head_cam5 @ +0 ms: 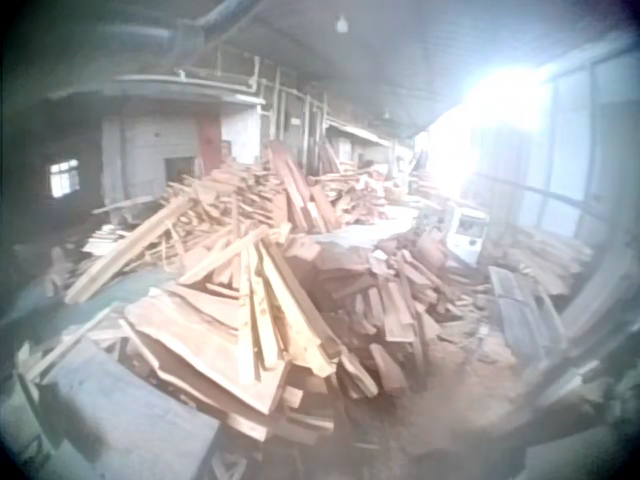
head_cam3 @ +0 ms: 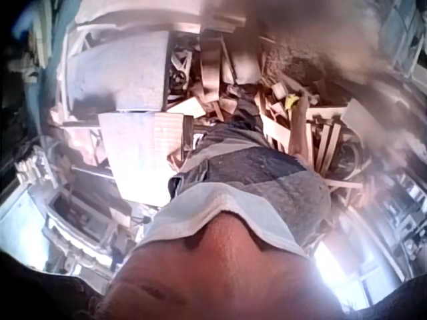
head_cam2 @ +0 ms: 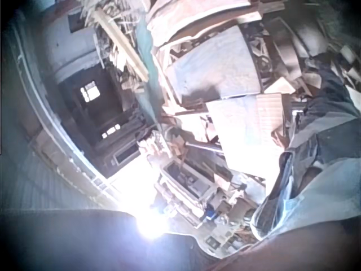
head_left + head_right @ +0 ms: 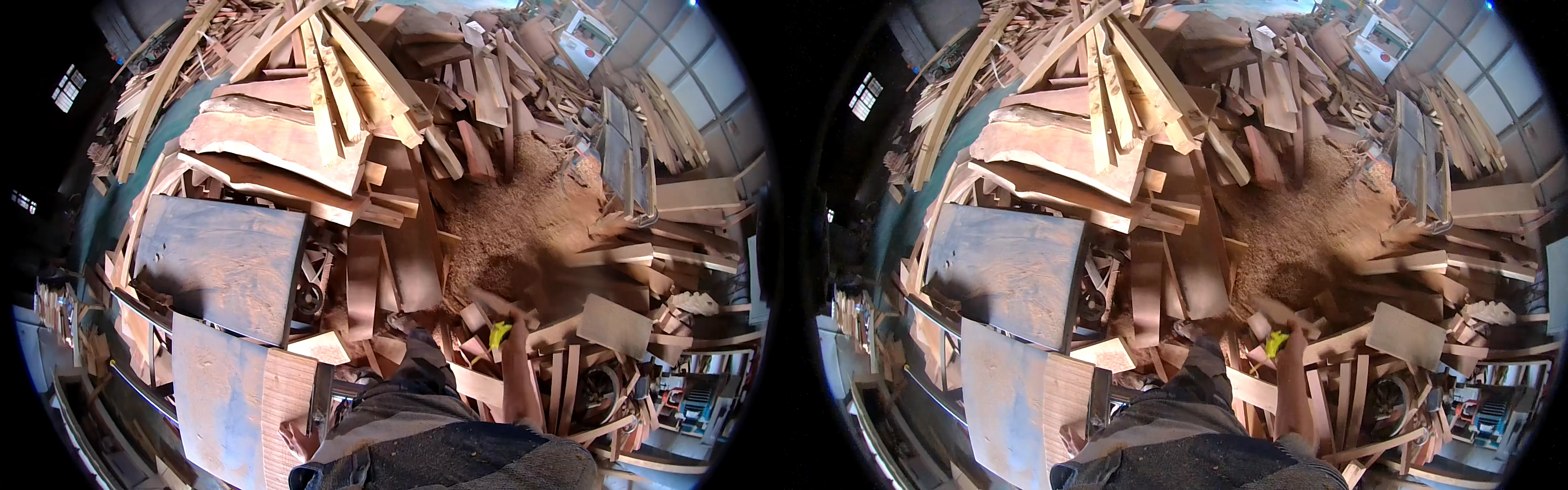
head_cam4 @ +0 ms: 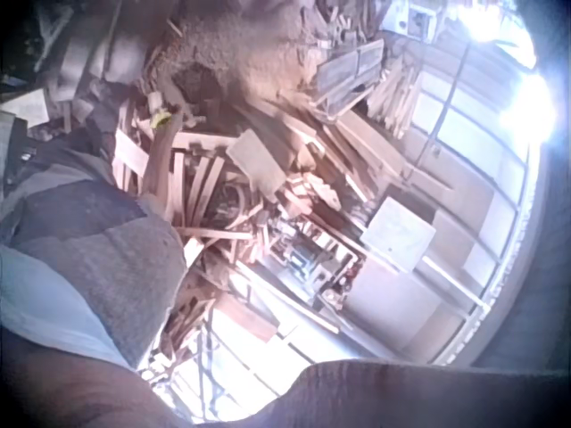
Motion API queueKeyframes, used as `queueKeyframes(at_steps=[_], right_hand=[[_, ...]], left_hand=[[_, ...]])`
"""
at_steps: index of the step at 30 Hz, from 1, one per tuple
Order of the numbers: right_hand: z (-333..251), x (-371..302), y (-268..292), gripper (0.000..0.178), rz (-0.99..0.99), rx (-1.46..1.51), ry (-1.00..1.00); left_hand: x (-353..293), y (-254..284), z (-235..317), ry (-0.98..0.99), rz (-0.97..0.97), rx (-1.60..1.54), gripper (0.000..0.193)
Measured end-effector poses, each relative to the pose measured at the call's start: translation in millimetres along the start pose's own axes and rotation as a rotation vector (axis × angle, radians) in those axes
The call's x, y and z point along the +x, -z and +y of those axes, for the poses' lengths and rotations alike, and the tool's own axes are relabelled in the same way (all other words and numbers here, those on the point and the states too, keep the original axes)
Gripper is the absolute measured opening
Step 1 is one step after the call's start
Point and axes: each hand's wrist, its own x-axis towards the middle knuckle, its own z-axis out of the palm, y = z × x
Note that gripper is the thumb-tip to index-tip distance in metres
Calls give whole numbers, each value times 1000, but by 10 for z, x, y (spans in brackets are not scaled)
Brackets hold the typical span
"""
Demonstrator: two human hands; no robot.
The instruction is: The person uses a measuring tape to measure different pieces of wood on a workbench and then sorts them.
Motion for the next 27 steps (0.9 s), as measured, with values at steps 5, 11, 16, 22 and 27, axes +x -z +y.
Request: queueKeyframes(at_steps=[5, 11, 16, 22, 27], right_hand=[[213, 251, 165, 16, 25, 21, -43], [-560, 393, -1126, 22, -359, 211, 227], [-1249, 494, -2197, 49, -506, -256, 2], [-25, -126, -2369, 52, -745, -965, -149], [1497, -1131, -2229, 20, -1061, -1293, -239]], left_hand=[[-70, 44, -23, -1, -36, -70, 62], [-22, 56, 67, -56, -30, -49, 60], [-93, 11, 119, 57, -22, -26, 64], [-217, -248, -119, 14, 198, -17, 59], [-269, 186, -137, 184, 91, -217, 60]])
